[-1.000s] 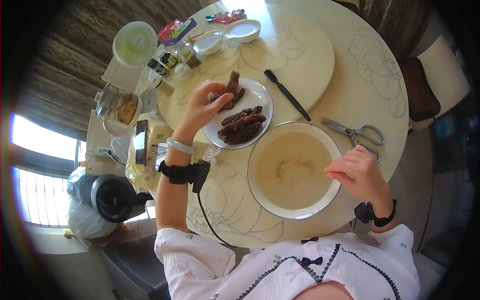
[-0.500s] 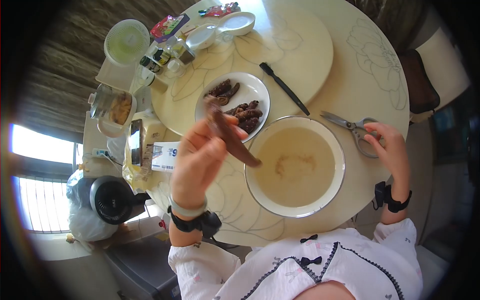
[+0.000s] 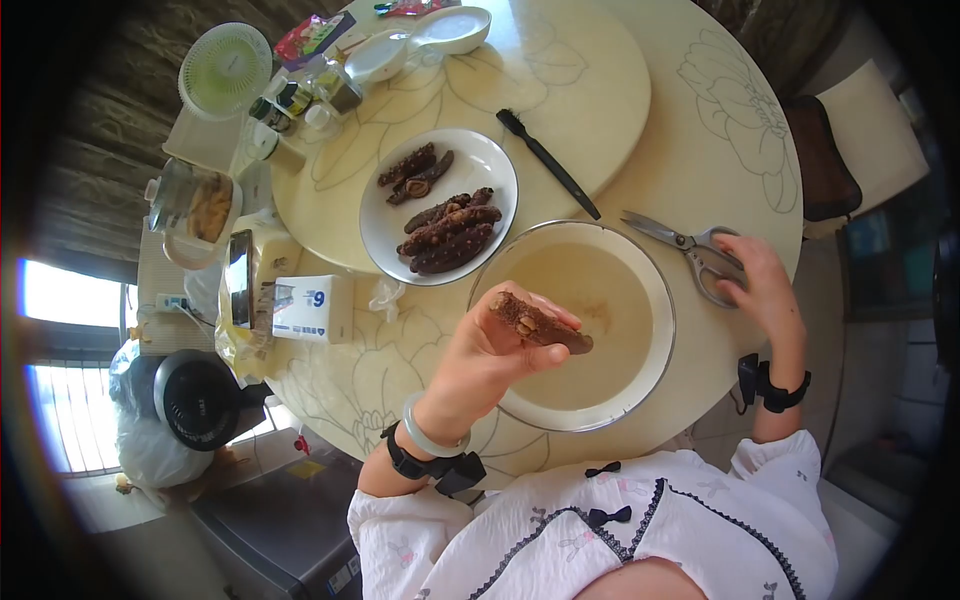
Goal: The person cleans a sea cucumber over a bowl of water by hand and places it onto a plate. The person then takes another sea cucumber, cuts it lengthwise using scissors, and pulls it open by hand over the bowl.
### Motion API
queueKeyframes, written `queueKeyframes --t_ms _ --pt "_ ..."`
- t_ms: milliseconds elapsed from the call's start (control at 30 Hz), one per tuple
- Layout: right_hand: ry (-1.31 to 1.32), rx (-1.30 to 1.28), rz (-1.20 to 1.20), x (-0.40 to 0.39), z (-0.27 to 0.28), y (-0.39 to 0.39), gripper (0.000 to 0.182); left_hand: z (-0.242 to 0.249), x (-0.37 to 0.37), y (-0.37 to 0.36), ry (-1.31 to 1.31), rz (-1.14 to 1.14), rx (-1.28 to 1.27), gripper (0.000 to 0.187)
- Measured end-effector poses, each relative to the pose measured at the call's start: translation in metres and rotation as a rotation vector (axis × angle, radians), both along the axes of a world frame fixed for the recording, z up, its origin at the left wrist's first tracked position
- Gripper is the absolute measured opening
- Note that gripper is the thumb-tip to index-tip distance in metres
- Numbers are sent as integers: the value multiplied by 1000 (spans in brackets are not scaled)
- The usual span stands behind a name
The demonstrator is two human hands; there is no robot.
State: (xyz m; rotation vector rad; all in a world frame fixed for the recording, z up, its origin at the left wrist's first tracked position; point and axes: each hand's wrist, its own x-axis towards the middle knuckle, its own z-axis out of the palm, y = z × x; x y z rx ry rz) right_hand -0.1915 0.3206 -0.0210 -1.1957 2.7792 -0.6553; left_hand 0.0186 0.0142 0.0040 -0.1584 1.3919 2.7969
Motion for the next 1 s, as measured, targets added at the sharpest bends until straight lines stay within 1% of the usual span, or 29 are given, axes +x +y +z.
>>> queueKeyframes --t_ms 33,100,167,200,267,367,433,500,533,567,600,633,700,733,767,833,867,900,967,1000 --pt "0 5 -1 1 0 -1 53 -1 -1 2 4 7 -23 33" --pt "34 31 20 4 -2 -2 62 -2 -1 5 11 13 -41 33" --pt "41 27 20 3 -6 0 63 -2 0 8 -6 53 -132 37" --pt "48 18 23 2 -8 0 64 -1 0 8 -4 56 -127 37" --pt "39 45 9 2 -13 1 62 1 1 6 -49 -45 -154 37" --pt "45 75 -27 4 -11 -2 60 -12 2 3 -9 -69 -144 37" --pt "54 86 -41 7 -6 -2 59 -12 5 2 -4 -63 -156 37" --pt "-309 -27 -239 8 -3 -2 61 -8 8 3 -6 -54 -173 37" --pt "-308 -23 -236 6 -11 2 61 -5 8 3 31 -56 -141 36" --pt "-467 -161 -186 3 -24 12 63 -3 7 3 72 -60 -107 35" --pt "-622 -299 -135 4 -22 10 65 -3 6 2 78 -60 -102 35" --pt "-617 -292 -139 8 -14 11 65 -3 7 1 77 -63 -102 35" --pt "-907 -393 -56 23 9 4 67 -3 7 1 74 -67 -93 36" --pt "-1143 -611 -236 34 12 0 66 -4 7 1 65 -63 -77 36" --pt "-1143 -605 -240 38 16 0 66 -5 7 1 56 -59 -62 36" --pt "-1188 -625 103 41 28 1 74 -5 6 1 55 -67 -47 36" --pt "-1252 -600 118 42 33 0 84 -5 7 2 53 -75 -41 36" --pt "-1253 -597 116 48 42 -3 84 -5 7 2 53 -75 -36 36" --pt "-1333 -505 104 64 62 -15 80 -6 8 1 58 -83 -29 35" --pt "-1482 -468 183 65 65 -16 72 -6 8 0 60 -83 -26 35"
